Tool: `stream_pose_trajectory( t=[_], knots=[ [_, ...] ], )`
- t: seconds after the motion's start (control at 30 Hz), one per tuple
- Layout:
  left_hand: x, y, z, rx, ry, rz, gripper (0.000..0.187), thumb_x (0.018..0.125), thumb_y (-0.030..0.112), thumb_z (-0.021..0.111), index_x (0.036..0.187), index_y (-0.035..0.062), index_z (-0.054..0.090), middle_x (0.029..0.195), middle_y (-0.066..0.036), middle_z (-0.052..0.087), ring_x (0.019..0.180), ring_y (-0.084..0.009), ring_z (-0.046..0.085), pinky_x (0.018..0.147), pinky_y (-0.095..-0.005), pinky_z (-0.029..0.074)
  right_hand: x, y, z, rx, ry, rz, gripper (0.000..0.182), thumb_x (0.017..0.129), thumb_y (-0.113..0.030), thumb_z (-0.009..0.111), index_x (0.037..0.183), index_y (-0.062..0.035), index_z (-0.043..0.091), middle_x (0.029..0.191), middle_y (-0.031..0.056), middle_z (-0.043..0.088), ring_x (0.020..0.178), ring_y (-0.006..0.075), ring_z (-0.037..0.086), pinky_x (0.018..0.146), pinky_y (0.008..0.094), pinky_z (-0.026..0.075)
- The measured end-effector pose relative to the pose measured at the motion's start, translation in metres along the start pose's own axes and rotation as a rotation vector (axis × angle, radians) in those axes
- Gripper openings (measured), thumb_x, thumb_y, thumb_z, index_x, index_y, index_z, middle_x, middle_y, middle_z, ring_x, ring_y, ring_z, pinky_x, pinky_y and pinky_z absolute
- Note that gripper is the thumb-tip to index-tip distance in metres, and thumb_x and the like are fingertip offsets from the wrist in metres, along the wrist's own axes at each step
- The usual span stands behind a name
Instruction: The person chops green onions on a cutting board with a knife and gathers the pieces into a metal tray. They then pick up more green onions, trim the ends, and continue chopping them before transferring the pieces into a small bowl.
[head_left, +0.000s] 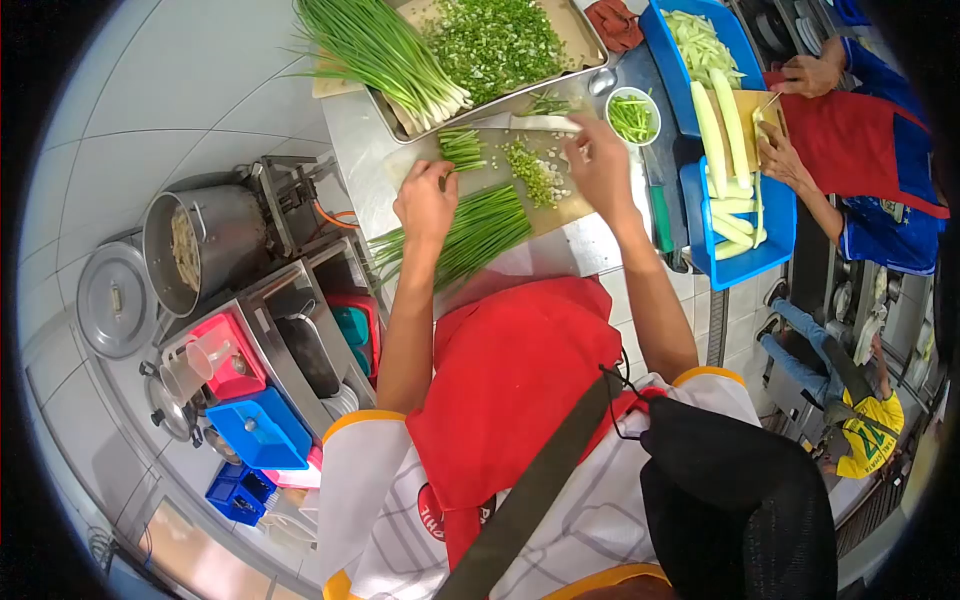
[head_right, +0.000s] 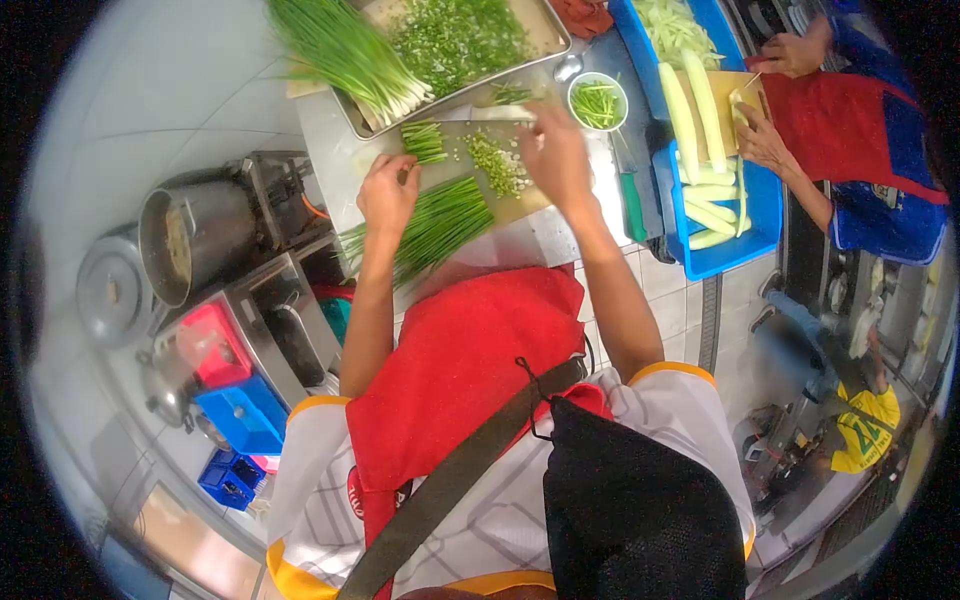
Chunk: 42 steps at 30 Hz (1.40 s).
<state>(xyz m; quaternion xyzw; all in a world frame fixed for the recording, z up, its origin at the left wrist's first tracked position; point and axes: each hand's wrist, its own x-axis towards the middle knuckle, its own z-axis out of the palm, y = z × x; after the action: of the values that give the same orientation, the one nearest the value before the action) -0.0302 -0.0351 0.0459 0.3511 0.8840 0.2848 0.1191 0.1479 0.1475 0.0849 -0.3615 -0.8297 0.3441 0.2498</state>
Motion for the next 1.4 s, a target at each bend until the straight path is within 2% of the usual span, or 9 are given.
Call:
stream_pose_trajectory(
  t=[0.23,0.3,0.53,0.7,0.83,1.03,1.13,1.2,1.4],
  knots=[
    [-0.004,-0.006,-0.017,-0.042,0.063,0.098,0.013,0.084,0.017,0.074,0.096,0.0125,0.076,0.095,-0.003,0.069,0.069,-0.0243,0.066,0.063,-0.035,0.051,-0.014,-0.021,0.055,0.076,-0.279,-0.076,0.029,0.083,-0.01,0.07,0.111,-0.0015,0.068,0.096,0.0185,0.065,0.088,0.0358,0.063,0.08,0.0435,0.05],
    [-0.005,-0.006,-0.022,-0.109,0.056,0.1,0.015,0.083,0.012,0.076,0.097,0.0104,0.076,0.096,-0.004,0.07,0.066,-0.0205,0.065,0.059,-0.0308,0.05,-0.014,-0.02,0.064,0.172,-0.355,-0.108,0.03,0.086,-0.014,0.071,0.113,-0.0029,0.067,0.092,0.0139,0.064,0.079,0.0278,0.062,0.07,0.0374,0.05],
    [-0.005,0.001,-0.024,-0.377,0.044,0.111,0.016,0.083,0.003,0.074,0.098,0.0041,0.074,0.089,-0.006,0.073,0.067,-0.0127,0.064,0.059,-0.0261,0.05,-0.013,-0.02,0.078,0.142,-0.344,-0.263,0.027,0.088,-0.018,0.071,0.11,-0.0027,0.07,0.088,0.0135,0.068,0.078,0.0269,0.063,0.071,0.0376,0.051],
    [-0.001,0.001,-0.02,-0.905,-0.107,-0.247,0.016,0.088,0.004,0.072,0.103,-0.0008,0.069,0.089,-0.005,0.072,0.073,-0.01,0.064,0.058,-0.0232,0.047,-0.012,-0.044,0.051,0.306,-0.319,0.006,0.025,0.089,-0.02,0.073,0.105,-0.0015,0.074,0.09,0.0125,0.074,0.073,0.0184,0.066,0.066,0.032,0.051],
    [0.002,0.003,-0.022,-1.081,-0.086,-0.21,0.018,0.088,0.004,0.073,0.105,0.0006,0.068,0.09,-0.007,0.071,0.074,-0.0105,0.064,0.056,-0.0227,0.046,-0.013,-0.035,0.034,0.37,-0.273,0.126,0.027,0.09,-0.021,0.073,0.107,-0.001,0.074,0.088,0.0108,0.074,0.073,0.011,0.064,0.065,0.028,0.049],
    [0.007,0.01,-0.026,-1.072,-0.078,-0.213,0.02,0.085,0.008,0.077,0.103,0.003,0.07,0.09,-0.005,0.072,0.079,-0.0097,0.066,0.057,-0.0225,0.049,0.006,0.032,-0.035,-0.204,0.273,0.252,0.022,0.087,-0.021,0.07,0.098,-0.0029,0.076,0.086,0.0191,0.072,0.076,0.0293,0.071,0.07,0.0364,0.054],
    [0.019,0.019,-0.009,-0.908,-0.088,-0.22,0.019,0.084,0.01,0.078,0.1,0.0025,0.071,0.09,-0.004,0.072,0.081,-0.0115,0.067,0.063,-0.0246,0.051,0.016,0.068,-0.058,-0.43,0.25,0.293,0.029,0.086,-0.026,0.071,0.105,-0.0048,0.075,0.089,0.0181,0.071,0.082,0.0354,0.069,0.076,0.0454,0.052],
    [0.032,0.033,0.018,-0.898,-0.083,-0.034,0.019,0.084,0.013,0.078,0.097,0.0015,0.072,0.091,-0.005,0.073,0.083,-0.0115,0.067,0.072,-0.0267,0.053,0.017,0.073,-0.062,-0.446,0.217,0.317,0.03,0.086,-0.026,0.072,0.108,-0.0048,0.074,0.09,0.0175,0.071,0.084,0.0351,0.068,0.077,0.0451,0.052],
    [0.064,0.091,0.053,-0.558,-0.032,0.028,0.025,0.085,0.015,0.076,0.107,0.0025,0.073,0.094,-0.007,0.075,0.084,-0.0137,0.068,0.076,-0.0262,0.052,0.012,0.063,-0.056,-0.432,0.24,0.25,0.036,0.086,-0.025,0.072,0.113,-0.0023,0.07,0.091,0.0169,0.066,0.084,0.0355,0.064,0.077,0.0457,0.05]
  ],
)
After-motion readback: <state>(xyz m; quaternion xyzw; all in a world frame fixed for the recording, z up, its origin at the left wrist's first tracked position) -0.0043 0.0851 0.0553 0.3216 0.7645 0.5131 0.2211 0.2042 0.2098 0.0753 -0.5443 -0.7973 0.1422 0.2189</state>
